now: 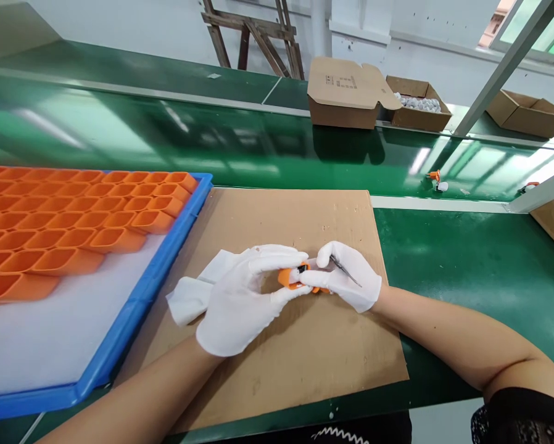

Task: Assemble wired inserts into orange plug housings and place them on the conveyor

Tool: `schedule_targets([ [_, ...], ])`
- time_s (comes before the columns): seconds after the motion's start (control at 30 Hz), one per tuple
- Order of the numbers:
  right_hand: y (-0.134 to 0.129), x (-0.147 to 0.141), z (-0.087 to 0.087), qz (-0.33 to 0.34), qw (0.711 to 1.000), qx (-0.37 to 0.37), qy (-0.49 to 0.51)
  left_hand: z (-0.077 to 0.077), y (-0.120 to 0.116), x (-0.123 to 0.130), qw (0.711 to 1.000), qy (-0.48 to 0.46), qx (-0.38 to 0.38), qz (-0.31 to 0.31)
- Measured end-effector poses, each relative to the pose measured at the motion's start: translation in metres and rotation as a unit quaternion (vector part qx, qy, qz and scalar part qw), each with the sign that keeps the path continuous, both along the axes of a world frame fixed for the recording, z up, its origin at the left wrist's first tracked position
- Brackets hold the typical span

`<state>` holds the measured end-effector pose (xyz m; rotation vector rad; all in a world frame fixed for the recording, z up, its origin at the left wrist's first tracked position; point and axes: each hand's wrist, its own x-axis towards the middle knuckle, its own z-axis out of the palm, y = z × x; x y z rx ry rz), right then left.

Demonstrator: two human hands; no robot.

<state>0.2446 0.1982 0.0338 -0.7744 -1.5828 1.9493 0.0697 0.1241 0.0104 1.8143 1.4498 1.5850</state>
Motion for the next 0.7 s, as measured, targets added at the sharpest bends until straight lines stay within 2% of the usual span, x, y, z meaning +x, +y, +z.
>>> schedule_targets([
  [0.1, 0.004, 0.002, -0.008, -0.08, 0.994, 0.072, 0.006, -0.003, 0.003, -0.002, 0.996, -0.036, -0.055, 0.056],
  [0.2, 0.006, 0.005, -0.015, -0.163, 0.971, 0.175, 0.018, -0.003, 0.006, -0.004, 0.983, -0.095, -0.115, 0.106],
  [0.3, 0.004, 0.011, -0.014, -0.176, 0.926, 0.333, 0.003, -0.002, 0.009, -0.003, 0.967, -0.181, -0.15, 0.097],
  [0.4, -0.004, 0.017, -0.007, -0.144, 0.885, 0.442, -0.013, -0.003, 0.011, -0.001, 0.954, -0.264, -0.128, 0.055],
  [0.5, -0.013, 0.018, 0.001, -0.078, 0.882, 0.465, -0.021, -0.005, 0.01, 0.002, 0.945, -0.315, -0.077, 0.04],
  [0.57, -0.018, 0.015, 0.005, -0.05, 0.891, 0.451, -0.026, -0.007, 0.008, 0.003, 0.95, -0.304, -0.057, 0.04],
  [0.7, -0.024, 0.008, 0.004, -0.052, 0.938, 0.339, -0.037, -0.012, 0.005, 0.001, 0.968, -0.246, -0.044, 0.033],
])
